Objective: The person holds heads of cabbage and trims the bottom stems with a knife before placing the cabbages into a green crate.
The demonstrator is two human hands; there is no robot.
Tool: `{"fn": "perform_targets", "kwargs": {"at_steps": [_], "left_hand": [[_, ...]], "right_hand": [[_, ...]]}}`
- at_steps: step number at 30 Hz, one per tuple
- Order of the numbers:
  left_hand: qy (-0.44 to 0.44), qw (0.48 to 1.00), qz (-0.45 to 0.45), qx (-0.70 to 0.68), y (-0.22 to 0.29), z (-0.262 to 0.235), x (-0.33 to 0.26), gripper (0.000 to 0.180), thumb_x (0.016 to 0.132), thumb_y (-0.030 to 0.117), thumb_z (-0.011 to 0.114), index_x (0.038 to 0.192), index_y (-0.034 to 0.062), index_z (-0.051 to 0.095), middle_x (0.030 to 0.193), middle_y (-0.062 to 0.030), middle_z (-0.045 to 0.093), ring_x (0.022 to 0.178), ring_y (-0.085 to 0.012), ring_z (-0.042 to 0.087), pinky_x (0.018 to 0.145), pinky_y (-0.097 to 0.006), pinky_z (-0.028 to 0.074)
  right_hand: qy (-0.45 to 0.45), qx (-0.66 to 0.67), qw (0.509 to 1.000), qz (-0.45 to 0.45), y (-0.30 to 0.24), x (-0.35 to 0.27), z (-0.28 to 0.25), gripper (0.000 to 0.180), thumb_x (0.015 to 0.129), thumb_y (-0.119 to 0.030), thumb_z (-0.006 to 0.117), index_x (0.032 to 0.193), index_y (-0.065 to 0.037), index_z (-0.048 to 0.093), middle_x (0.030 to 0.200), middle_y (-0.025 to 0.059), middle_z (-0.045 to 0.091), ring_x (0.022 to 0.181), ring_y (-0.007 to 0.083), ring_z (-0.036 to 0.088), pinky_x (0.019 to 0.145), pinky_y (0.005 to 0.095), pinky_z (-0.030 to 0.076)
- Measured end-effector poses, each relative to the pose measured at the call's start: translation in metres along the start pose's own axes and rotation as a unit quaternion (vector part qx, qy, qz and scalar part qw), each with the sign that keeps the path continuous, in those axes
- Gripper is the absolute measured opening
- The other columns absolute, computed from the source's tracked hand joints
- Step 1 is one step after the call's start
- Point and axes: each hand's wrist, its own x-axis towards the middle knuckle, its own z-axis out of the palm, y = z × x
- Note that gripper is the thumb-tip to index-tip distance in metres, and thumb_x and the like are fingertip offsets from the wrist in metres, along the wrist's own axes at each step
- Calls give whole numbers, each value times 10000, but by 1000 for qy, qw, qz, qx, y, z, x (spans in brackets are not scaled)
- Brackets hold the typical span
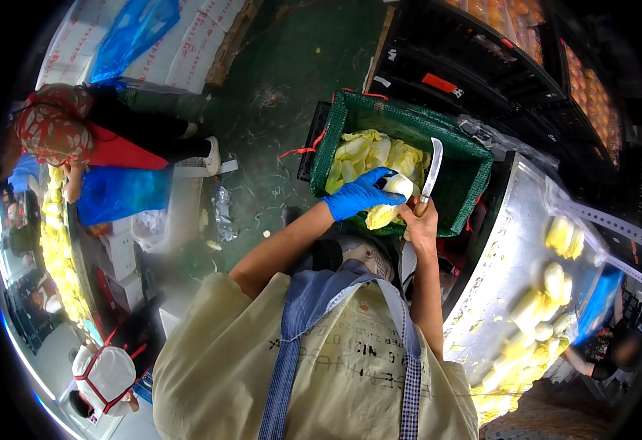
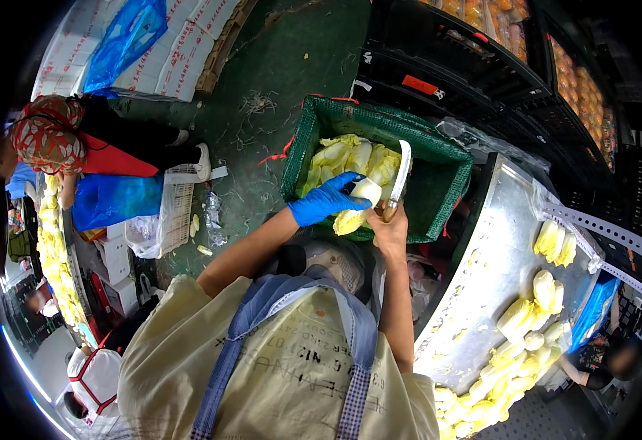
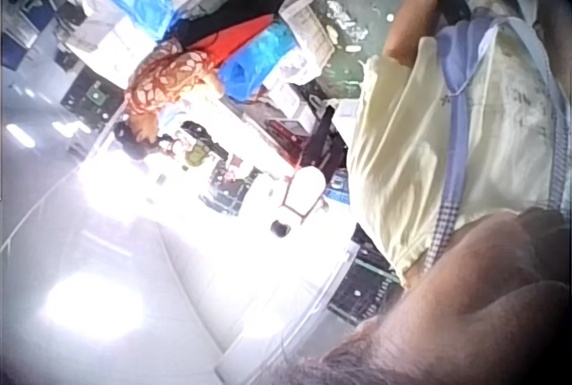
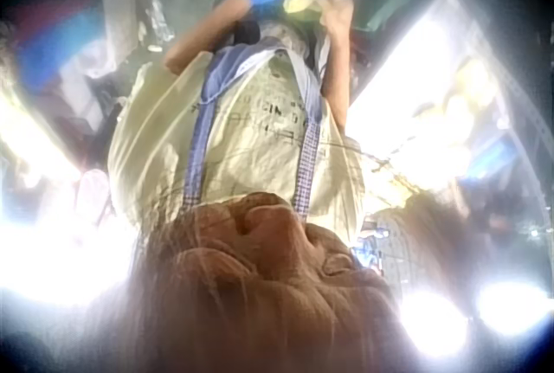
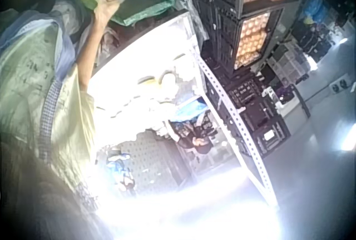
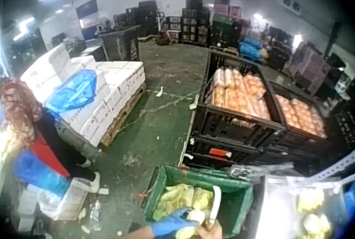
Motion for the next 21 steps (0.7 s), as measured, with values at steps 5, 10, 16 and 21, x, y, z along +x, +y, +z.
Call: {"fn": "perform_targets", "kwargs": {"at_steps": [5, 10, 16, 21], "left_hand": [[-7, 998, 28, 62, -7, 0, 3, 682, 665, 228, 778, 1224, 39, 436, 1034, -91, 566, 924, -162, 544, 817, -276, 445], [-22, 998, 48, 27, -12, -2, 5, 645, 685, 211, 765, 1213, 32, 441, 1057, -85, 565, 949, -158, 543, 834, -277, 446], [5, 991, 48, -123, -5, 5, 0, 548, 748, 244, 710, 1174, 2, 465, 1022, -87, 580, 921, -153, 552, 824, -281, 446], [43, 980, 77, -178, -17, 0, 12, 290, 794, 167, 657, 1038, 39, 567, 926, -34, 605, 843, -120, 559, 764, -260, 455]], "right_hand": [[7, -107, 994, -14, -1, -1, -3, 264, 689, -30, 641, 886, 5, 468, 747, 25, 521, 650, 96, 487, 598, 234, 434], [5, -100, 995, -21, 2, 1, -2, 241, 697, -8, 604, 897, 11, 469, 756, 39, 528, 640, 103, 493, 579, 240, 436], [20, 53, 998, -4, 9, 6, -2, 245, 765, -49, 608, 962, 47, 499, 854, 108, 596, 684, 146, 569, 627, 275, 482], [-9, -60, 996, -68, 19, 8, 2, 454, 722, -222, 732, 1011, 57, 521, 872, 135, 617, 776, 171, 589, 686, 282, 473]]}}
